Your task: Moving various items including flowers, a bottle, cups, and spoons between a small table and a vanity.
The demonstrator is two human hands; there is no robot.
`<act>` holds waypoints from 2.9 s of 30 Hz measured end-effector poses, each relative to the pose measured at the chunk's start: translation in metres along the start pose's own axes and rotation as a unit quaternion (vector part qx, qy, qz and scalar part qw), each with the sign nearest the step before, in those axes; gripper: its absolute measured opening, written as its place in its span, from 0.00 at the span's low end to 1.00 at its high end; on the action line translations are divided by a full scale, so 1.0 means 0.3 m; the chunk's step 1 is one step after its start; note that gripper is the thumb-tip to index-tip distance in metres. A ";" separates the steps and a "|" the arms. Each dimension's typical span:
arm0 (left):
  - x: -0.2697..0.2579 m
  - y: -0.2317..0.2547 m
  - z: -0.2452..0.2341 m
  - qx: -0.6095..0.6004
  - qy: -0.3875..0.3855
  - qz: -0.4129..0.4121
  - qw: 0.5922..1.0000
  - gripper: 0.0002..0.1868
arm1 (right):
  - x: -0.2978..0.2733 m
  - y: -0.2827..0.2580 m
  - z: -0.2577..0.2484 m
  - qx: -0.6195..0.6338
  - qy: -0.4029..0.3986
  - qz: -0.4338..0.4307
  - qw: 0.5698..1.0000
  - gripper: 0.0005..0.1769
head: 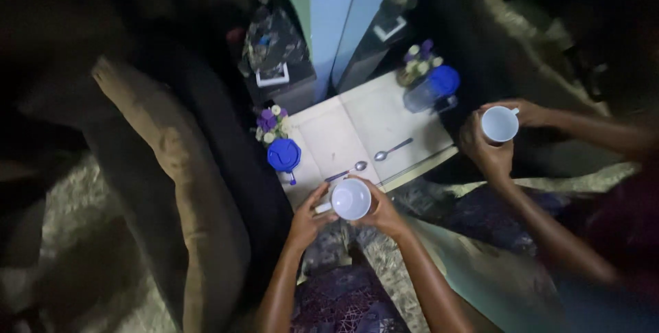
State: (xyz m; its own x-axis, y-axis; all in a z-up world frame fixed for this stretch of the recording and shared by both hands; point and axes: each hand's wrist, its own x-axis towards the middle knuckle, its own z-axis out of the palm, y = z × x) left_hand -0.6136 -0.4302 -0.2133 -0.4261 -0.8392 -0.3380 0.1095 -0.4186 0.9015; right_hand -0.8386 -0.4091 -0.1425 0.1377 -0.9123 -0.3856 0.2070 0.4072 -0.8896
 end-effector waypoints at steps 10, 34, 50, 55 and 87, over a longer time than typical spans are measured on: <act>0.253 -0.299 -0.031 -0.103 0.018 -0.017 0.994 0.64 | 0.304 0.320 -0.111 0.218 0.016 0.058 0.974 0.60; 0.786 -0.304 0.044 0.370 0.226 0.049 0.900 0.48 | 1.048 0.775 -0.407 0.400 0.123 0.238 0.876 0.29; 1.029 -0.432 -0.129 0.486 0.057 0.097 0.867 0.55 | 1.266 0.740 -0.458 0.019 0.259 0.373 0.891 0.37; 1.043 -0.407 -0.135 0.460 0.078 0.071 0.882 0.51 | 1.260 0.775 -0.475 -0.022 0.273 0.309 0.911 0.34; 1.157 -0.450 -0.160 0.471 0.060 -0.049 0.879 0.50 | 1.195 0.889 -0.465 0.148 0.347 0.172 0.910 0.18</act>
State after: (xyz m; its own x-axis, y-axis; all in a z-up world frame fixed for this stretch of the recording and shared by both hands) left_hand -0.7332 -0.6816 -0.4651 -0.2875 -0.8692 -0.4024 -0.7383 -0.0665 0.6712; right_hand -0.8692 -0.6334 -0.5523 -0.3792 -0.4949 -0.7818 0.5331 0.5738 -0.6218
